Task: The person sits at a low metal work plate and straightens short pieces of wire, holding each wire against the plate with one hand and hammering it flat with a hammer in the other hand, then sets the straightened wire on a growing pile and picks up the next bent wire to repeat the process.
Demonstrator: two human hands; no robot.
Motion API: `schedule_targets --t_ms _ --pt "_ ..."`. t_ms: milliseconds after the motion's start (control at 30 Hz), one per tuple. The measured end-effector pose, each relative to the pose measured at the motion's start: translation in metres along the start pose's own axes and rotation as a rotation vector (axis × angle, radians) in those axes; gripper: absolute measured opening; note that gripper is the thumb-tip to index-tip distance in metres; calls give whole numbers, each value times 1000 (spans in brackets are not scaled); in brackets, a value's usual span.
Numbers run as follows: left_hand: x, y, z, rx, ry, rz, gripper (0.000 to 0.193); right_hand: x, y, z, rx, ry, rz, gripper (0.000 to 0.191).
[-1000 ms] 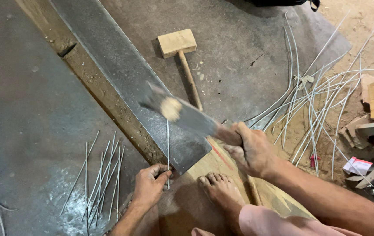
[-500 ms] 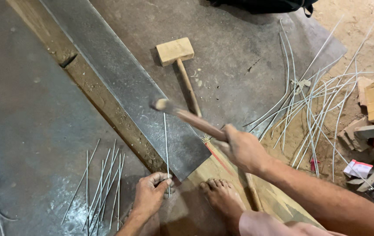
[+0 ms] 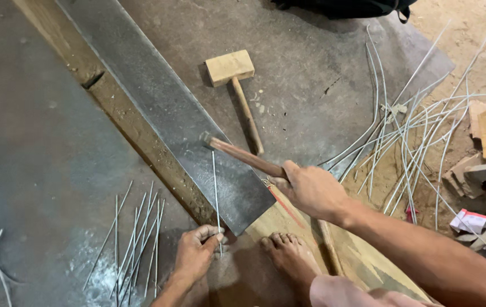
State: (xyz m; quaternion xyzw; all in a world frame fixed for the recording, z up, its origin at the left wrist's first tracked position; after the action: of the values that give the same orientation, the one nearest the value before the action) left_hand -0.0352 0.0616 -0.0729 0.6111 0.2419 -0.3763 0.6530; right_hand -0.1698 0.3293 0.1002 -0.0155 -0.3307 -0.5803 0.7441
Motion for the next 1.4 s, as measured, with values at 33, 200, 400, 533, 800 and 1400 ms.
schedule_targets --t_ms 33,200,400,533,800,1400 --pt "0 -3 -1 6 -3 -21 18 -1 2 0 -7 -2 -3 36" --pt "4 -6 -3 9 58 0 17 3 14 -2 -128 -182 84 45" --pt "-9 -14 5 -44 -141 -133 15 -3 11 -2 -1 -22 -117 39" --pt "-15 -16 8 2 -71 -24 16 -12 30 -12 -19 -142 -28 39" --pt "-14 -20 8 50 -13 24 14 -19 46 -18 38 -79 -34 36" --pt "-15 -20 13 9 -66 -50 18 -27 32 -20 60 41 5 39"
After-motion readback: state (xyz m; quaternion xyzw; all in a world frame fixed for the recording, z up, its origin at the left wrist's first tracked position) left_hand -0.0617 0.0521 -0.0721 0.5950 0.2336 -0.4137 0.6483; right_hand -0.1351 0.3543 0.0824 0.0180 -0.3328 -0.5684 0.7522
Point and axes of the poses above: each hand's wrist, its own y-axis away from the middle knuckle, its own z-axis out of the back of the hand, x = y × z, the point moved 1 cm from there along -y, towards the middle knuckle, and after that the axes turned 12 degrees about -y, right-handed, at the moved point
